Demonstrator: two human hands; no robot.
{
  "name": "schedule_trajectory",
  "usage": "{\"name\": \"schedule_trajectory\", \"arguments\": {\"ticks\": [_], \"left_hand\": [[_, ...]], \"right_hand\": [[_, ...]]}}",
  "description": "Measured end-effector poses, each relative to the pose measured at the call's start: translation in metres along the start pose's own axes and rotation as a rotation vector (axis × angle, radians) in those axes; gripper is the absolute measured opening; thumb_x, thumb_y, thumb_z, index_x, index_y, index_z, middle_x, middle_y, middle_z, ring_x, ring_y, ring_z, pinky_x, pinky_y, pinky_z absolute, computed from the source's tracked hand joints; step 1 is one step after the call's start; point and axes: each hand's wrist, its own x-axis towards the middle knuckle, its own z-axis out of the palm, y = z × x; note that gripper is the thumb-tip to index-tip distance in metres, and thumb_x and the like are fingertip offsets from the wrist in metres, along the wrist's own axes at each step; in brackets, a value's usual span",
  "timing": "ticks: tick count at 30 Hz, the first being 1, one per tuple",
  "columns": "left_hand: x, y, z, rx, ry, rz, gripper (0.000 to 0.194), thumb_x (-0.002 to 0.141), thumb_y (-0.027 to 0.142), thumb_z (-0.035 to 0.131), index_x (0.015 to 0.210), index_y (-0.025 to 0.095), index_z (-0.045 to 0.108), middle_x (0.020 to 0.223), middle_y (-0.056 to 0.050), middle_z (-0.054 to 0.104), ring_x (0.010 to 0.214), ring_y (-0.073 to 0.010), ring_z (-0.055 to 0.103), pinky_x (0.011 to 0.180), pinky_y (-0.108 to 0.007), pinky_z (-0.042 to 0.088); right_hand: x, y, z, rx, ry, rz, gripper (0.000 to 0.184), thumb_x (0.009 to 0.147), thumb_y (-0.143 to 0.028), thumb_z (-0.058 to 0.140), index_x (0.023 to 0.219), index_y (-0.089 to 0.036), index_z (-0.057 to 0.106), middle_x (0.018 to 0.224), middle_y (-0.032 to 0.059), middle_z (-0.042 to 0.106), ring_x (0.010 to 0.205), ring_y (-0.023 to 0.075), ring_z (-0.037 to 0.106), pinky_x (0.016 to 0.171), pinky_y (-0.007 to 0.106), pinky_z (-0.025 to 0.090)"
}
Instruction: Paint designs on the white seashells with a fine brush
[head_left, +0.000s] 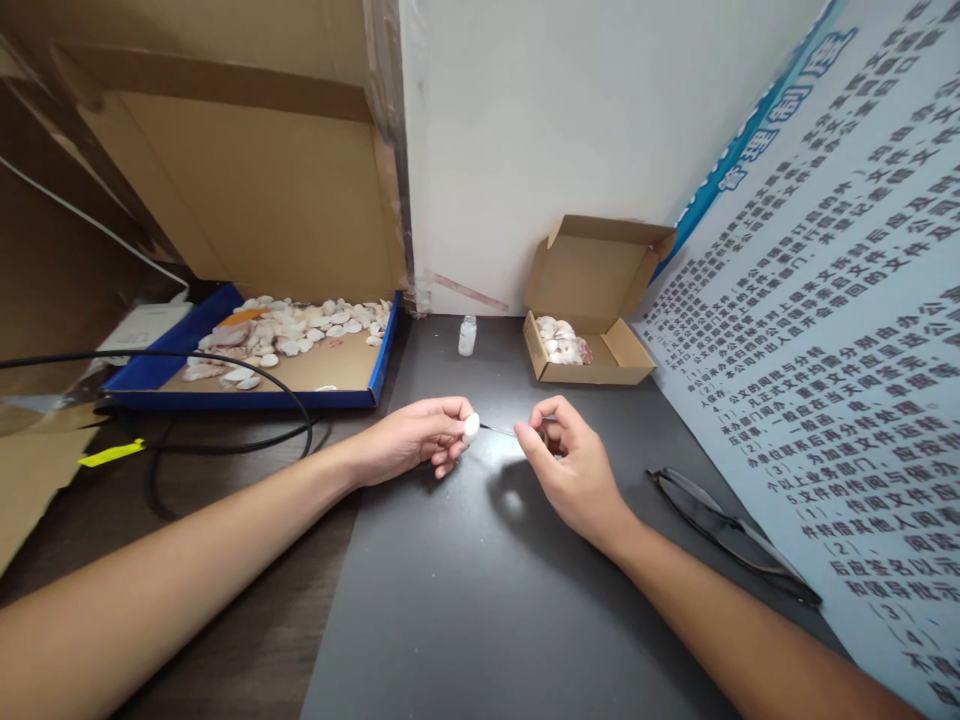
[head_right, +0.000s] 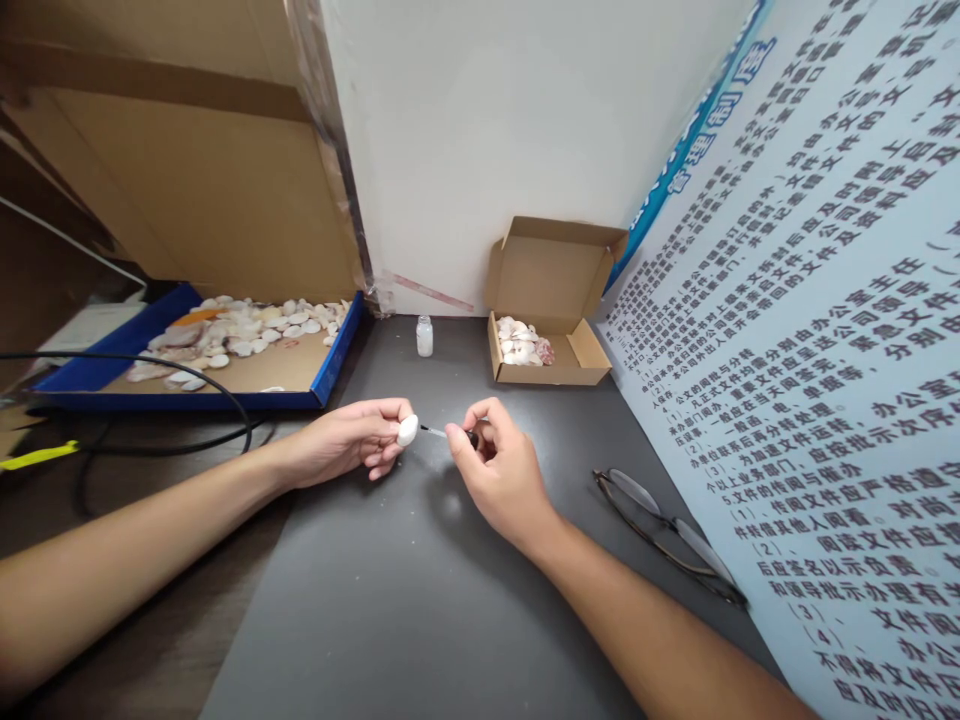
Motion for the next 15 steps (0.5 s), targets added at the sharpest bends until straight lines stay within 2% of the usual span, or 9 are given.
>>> {"name": "schedule_trajectory", "arguments": {"ticks": [2, 7, 11, 15], "left_hand": [[0.0003, -0.0006, -0.0001, 0.005, -0.005, 0.005, 0.010, 0.084, 0.022, 0.055, 0.081, 0.014, 0.049, 0.062, 0.002, 0.046, 0.053, -0.0071, 0.040, 0.050, -0.019, 0.038], [0.0006, -0.0016, -0.0003, 0.002, 0.001, 0.010, 0.012, 0.082, 0.023, 0.056, 0.081, 0.015, 0.048, 0.062, 0.003, 0.042, 0.054, -0.0076, 0.036, 0.050, -0.019, 0.038], [0.0005, -0.0016, -0.0009, 0.017, -0.015, 0.009, 0.013, 0.083, 0.023, 0.055, 0.078, 0.014, 0.047, 0.064, 0.002, 0.041, 0.055, -0.0075, 0.037, 0.051, -0.019, 0.038], [0.0004, -0.0008, 0.0003, 0.023, -0.003, 0.014, 0.011, 0.082, 0.022, 0.054, 0.078, 0.014, 0.047, 0.061, 0.002, 0.042, 0.053, -0.0074, 0.036, 0.050, -0.019, 0.037]], "right_hand": [[-0.0001, -0.0014, -0.0013, 0.025, 0.013, -0.015, 0.044, 0.085, -0.054, 0.045, 0.087, -0.010, 0.036, 0.056, -0.0036, 0.033, 0.050, -0.0043, 0.027, 0.049, 0.007, 0.024], [-0.0024, 0.0000, -0.0005, 0.063, -0.058, -0.041, 0.046, 0.085, -0.055, 0.045, 0.089, -0.010, 0.037, 0.058, -0.0034, 0.035, 0.051, -0.0042, 0.030, 0.052, 0.007, 0.028], [-0.0011, -0.0011, -0.0005, -0.028, 0.005, -0.006, 0.042, 0.084, -0.051, 0.048, 0.086, -0.010, 0.038, 0.059, -0.0030, 0.035, 0.051, -0.0047, 0.028, 0.051, 0.006, 0.025], [-0.0015, -0.0015, -0.0010, 0.051, -0.021, -0.030, 0.043, 0.085, -0.052, 0.046, 0.086, -0.010, 0.036, 0.057, -0.0036, 0.034, 0.050, -0.0043, 0.028, 0.050, 0.007, 0.025]]}}
